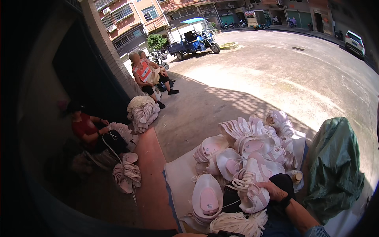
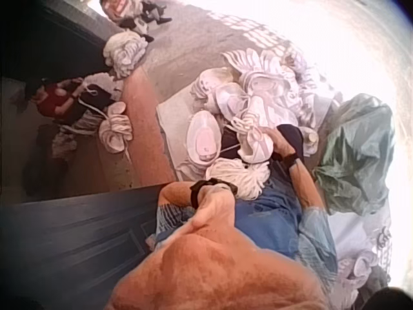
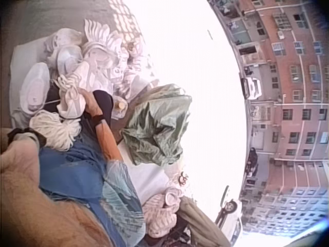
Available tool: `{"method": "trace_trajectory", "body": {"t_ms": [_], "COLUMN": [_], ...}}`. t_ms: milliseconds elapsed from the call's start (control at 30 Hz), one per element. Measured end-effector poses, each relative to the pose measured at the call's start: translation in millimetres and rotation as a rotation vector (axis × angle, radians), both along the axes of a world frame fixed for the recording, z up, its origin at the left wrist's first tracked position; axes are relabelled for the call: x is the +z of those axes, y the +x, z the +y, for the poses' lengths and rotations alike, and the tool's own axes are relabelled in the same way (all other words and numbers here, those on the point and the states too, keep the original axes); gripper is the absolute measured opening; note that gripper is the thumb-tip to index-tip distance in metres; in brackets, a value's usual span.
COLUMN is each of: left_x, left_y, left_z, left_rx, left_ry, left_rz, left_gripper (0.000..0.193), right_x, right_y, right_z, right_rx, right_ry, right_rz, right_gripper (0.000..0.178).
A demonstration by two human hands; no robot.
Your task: Lacing shoe uppers and organizing them into bags in an outdoor workshop.
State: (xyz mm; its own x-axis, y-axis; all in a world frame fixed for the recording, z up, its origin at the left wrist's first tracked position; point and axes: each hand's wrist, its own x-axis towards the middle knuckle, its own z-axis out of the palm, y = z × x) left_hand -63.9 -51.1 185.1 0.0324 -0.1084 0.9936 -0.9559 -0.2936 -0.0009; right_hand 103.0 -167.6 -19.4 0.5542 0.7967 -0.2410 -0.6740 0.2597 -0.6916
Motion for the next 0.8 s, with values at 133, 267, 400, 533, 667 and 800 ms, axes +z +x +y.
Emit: {"method": "trace_trajectory", "body": {"t_ms": [133, 267, 400, 533, 667, 800], "left_x": [-3, -7, -11, -14, -15, -17], "left_y": [3, 6, 9, 12, 13, 12], "left_z": [1, 2, 3, 4, 3, 4], "left_rx": [0.000, 0.000, -0.011, -0.008, -0.018, -0.016], "left_ry": [0.018, 0.037, 0.051, 0.068, 0.083, 0.101], "left_rz": [0.010, 0.019, 0.027, 0.038, 0.049, 0.064], "left_gripper": [0.056, 0.057, 0.058, 0.059, 0.060, 0.061], "right_x": [2, 0, -18, -5, -11, -12], "right_y": [-1, -2, 4, 0, 3, 3], "right_z": [1, 3, -2, 2, -2, 0], "right_rx": [0.003, 0.004, 0.037, 0.021, 0.008, 0.029], "right_ry": [-0.010, -0.012, 0.019, -0.040, -0.010, 0.017], "right_rz": [0.000, -0.007, 0.052, -0.010, 0.002, 0.029], "right_gripper": [0.036, 0.035, 0.045, 0.037, 0.040, 0.045]}}
